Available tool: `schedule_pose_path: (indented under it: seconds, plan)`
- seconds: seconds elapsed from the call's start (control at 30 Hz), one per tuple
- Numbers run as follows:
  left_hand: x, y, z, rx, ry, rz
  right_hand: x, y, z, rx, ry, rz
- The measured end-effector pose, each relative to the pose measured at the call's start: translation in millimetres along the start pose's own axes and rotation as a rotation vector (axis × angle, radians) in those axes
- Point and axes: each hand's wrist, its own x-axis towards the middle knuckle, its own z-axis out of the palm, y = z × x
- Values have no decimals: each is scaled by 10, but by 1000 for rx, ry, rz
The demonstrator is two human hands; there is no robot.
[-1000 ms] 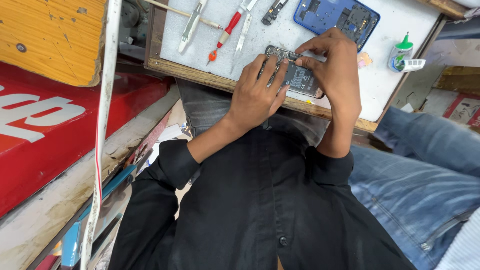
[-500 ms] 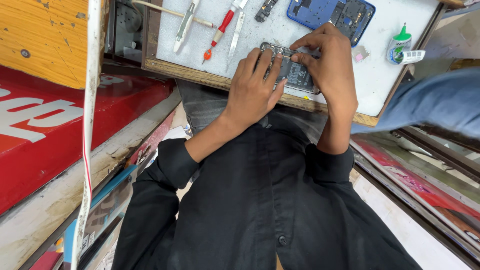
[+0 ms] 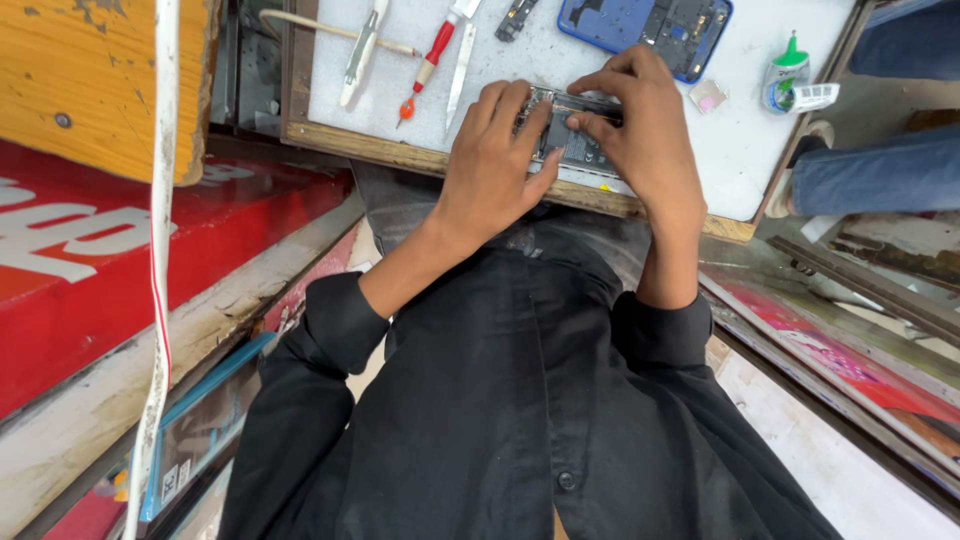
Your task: The person works on a disassembled mobile phone on a workbench, using a red-handled tool to manipulate internal components and connectors. They repeatedly adjust parts near the battery and motherboard area, occasionally lifting and repositioning the phone chassis.
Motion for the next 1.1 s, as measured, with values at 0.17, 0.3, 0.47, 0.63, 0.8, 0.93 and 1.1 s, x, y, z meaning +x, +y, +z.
schedule_pose_path:
  seconds: [0.17,0.3,0.47,0.63,0.8,0.93,1.1]
  plan:
    - [-26,-29,29,-96,25,-46,-113,-19,21,9,41,-32]
    - [112,-126,31,-176,-23,-127,-140,-39,13,16,48,-23]
    - [160,-200,-45,-189,-66,-71,-240,-42,14,113,46,20]
    - [111,-168,-46,-34,-89,48,-490,-47,16,-58,163,-29]
    - [66,-172,-75,198,-75,139,-648,68,-67,27,132,-11]
    - [20,-165,-59,262,-96,130,-710,183,-103,33,73,-33]
    - [-8,-126,-75,250,-77,83,-715,215,-97,14,80,-37]
